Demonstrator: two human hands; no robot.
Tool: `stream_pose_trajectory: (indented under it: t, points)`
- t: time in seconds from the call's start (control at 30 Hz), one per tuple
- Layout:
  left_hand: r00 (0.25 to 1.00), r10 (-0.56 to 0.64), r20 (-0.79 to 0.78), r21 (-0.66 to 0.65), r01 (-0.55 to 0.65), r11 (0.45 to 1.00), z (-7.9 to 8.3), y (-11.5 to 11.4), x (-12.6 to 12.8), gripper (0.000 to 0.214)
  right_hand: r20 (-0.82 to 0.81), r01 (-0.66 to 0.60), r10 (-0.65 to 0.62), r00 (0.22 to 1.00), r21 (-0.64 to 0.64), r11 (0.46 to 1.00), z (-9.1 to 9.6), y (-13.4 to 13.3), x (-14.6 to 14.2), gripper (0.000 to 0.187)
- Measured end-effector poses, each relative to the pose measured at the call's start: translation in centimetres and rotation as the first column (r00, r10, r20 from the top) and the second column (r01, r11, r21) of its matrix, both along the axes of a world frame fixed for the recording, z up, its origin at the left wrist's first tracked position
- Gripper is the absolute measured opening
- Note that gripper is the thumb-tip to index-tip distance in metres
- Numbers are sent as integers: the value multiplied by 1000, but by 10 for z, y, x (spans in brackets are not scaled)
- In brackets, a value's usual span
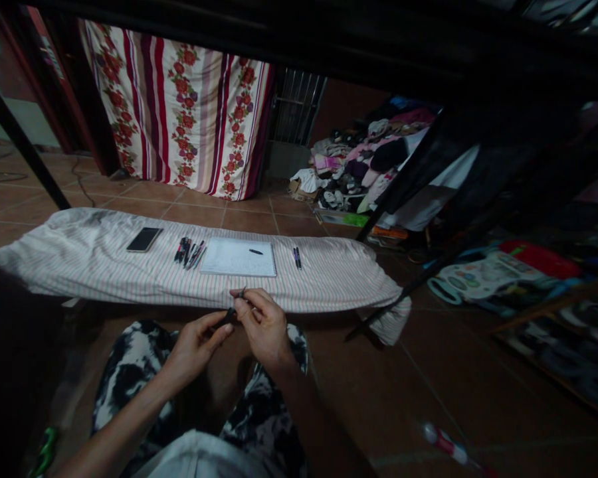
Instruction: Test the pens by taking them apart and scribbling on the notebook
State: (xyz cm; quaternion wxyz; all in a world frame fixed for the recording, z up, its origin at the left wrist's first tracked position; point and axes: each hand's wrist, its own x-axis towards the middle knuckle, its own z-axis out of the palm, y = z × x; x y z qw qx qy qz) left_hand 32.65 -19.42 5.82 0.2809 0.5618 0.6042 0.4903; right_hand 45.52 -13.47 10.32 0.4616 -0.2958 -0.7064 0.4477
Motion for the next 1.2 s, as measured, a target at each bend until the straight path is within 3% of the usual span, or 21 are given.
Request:
stream_pose_trajectory:
  t: [0.53, 0.6, 0.7, 0.83, 1.0, 1.2]
  points:
    - [995, -22, 94, -79, 30, 996, -9, 0, -3, 33, 13, -38, 41, 999, -147, 988, -15, 1, -4, 23]
    - [995, -5, 97, -87, 13, 996, -11, -1, -3, 34, 20, -28, 30, 999, -104, 994, -14, 1, -4, 21]
    - [995, 24, 96, -84, -16, 996, -15, -2, -4, 35, 72, 23, -28, 997, 67, 997, -10, 0, -4, 15]
    - [995, 62, 75, -50, -58, 997, -17, -3, -6, 31, 164, 58, -107, 981, 278, 959, -4, -3, -3, 12]
    - [995, 83, 59, -29, -81, 996, -17, -3, -6, 28, 205, 65, -137, 969, 327, 943, -3, -6, -4, 12]
    - [992, 85, 94, -43, -81, 996, -20, -4, -6, 26, 209, 43, -107, 972, 288, 957, -9, -3, -5, 13]
